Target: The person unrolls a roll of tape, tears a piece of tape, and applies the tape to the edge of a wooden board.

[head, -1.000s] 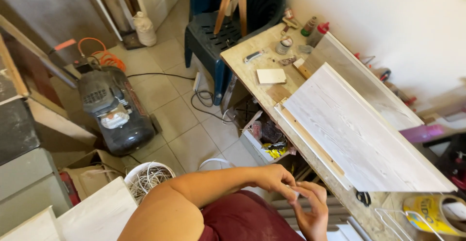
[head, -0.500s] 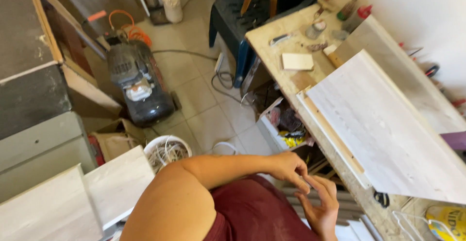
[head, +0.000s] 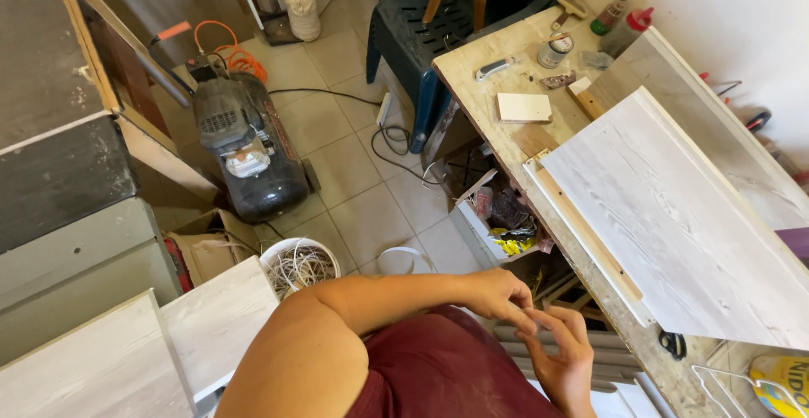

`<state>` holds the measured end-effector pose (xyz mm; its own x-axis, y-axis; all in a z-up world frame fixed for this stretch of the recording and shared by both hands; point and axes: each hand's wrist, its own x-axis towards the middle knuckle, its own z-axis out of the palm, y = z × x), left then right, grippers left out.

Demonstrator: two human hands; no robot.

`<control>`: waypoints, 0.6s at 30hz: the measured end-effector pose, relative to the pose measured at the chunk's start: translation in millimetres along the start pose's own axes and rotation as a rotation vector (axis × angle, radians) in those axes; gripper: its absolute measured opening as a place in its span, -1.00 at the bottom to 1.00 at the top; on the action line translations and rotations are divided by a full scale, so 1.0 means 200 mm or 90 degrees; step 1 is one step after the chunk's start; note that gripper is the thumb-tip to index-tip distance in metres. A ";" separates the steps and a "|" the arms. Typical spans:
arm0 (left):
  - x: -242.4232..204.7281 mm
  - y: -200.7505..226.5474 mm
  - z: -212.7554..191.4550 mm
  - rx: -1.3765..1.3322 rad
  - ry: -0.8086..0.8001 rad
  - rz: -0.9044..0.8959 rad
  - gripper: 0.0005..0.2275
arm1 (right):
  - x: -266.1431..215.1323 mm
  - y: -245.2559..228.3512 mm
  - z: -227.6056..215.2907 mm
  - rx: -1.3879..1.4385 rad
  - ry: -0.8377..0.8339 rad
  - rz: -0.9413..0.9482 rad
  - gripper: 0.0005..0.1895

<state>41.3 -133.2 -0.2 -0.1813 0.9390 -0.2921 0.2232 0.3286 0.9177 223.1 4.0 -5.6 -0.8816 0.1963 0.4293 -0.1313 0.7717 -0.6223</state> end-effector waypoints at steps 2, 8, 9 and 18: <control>-0.06 0.08 -0.04 -0.051 -0.015 -0.018 -0.57 | 0.01 -0.06 -0.01 -0.006 0.011 -0.001 -0.68; 0.02 -0.07 0.00 -0.257 -0.186 0.134 -0.71 | -0.03 -0.07 -0.02 0.055 0.043 0.035 -0.70; 0.01 -0.07 -0.01 -0.240 -0.186 0.146 -0.73 | -0.04 -0.08 -0.02 0.039 0.040 0.028 -0.69; -0.05 0.01 0.04 -0.142 -0.055 -0.039 -0.62 | -0.09 0.07 0.07 -0.050 0.091 0.034 -0.71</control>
<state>52.0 -141.9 2.5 -0.1025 0.9265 -0.3619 -0.0041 0.3635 0.9316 230.3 3.2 -30.1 -0.8125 0.3170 0.4893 -0.0459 0.8018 -0.5958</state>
